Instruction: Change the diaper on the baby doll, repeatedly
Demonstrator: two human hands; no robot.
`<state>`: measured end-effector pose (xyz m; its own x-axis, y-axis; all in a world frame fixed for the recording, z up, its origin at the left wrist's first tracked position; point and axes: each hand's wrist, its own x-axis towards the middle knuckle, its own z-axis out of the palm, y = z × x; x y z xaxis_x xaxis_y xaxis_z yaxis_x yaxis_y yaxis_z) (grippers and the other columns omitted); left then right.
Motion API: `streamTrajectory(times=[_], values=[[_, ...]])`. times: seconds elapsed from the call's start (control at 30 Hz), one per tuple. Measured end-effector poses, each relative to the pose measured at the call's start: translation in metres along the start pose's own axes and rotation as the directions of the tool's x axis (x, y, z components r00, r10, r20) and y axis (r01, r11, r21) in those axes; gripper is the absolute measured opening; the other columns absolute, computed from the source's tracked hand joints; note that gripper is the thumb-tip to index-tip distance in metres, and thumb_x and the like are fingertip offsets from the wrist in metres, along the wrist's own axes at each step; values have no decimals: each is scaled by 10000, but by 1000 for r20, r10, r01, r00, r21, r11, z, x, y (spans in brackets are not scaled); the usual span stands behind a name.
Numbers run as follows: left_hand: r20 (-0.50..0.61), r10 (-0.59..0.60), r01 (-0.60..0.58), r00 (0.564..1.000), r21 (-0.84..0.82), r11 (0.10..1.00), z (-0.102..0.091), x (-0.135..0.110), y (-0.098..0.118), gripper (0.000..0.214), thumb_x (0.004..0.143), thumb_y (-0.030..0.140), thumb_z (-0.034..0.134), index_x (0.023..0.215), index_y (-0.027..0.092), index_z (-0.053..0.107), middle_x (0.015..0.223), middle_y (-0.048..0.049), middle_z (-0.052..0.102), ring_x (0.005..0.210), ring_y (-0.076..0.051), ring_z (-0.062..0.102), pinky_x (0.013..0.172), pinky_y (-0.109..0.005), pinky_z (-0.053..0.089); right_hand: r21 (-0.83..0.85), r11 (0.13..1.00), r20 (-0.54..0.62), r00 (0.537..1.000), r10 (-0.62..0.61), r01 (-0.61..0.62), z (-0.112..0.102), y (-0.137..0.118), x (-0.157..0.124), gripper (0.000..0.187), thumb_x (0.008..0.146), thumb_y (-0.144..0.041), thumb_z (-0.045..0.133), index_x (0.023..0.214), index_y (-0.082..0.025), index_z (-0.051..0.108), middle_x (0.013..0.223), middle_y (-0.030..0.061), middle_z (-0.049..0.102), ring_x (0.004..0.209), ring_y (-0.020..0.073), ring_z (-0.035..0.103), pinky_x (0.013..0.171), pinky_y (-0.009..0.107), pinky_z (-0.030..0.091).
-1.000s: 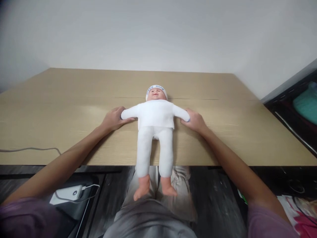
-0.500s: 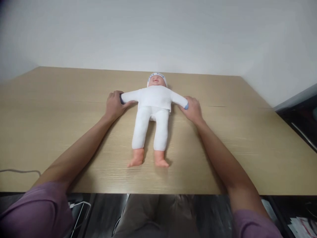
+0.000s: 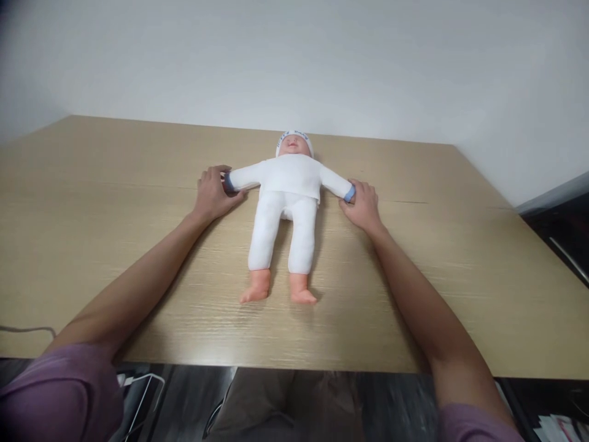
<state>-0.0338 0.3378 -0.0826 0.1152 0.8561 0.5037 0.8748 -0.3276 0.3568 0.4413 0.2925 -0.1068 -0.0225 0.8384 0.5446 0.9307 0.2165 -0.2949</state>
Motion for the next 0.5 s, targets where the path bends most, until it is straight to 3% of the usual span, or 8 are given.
streamTrajectory(times=[0.1, 0.27, 0.5], values=[[0, 41, -41, 999, 11, 999, -5, -3, -5, 696, 831, 395, 829, 1445, 169, 589, 1456, -194, 662, 1337, -426, 583, 1159, -547, 445, 63, 998, -24, 1000, -13, 15, -3, 1, 0, 658, 863, -373, 675, 1490, -173, 655, 1449, 204, 733, 1294, 427, 639, 1153, 606, 494], [9, 61, -61, 998, -28, 998, -8, 0, -16, 471, 958, 443, 741, 1350, 197, 656, 1377, -158, 725, 1254, -382, 609, 1128, -516, 454, 176, 983, -41, 998, 53, -45, -4, 9, 5, 497, 882, -392, 673, 1327, -178, 730, 1266, 196, 801, 1154, 391, 713, 1077, 569, 562], [26, -27, 28, 999, -19, 999, -3, 6, -19, 460, 999, 476, 748, 1373, 227, 654, 1372, -166, 724, 1257, -405, 590, 1109, -532, 438, 137, 990, -7, 999, -42, 43, 3, 13, 9, 553, 1030, -478, 566, 1473, -169, 687, 1421, 225, 770, 1297, 419, 690, 1176, 632, 510]])
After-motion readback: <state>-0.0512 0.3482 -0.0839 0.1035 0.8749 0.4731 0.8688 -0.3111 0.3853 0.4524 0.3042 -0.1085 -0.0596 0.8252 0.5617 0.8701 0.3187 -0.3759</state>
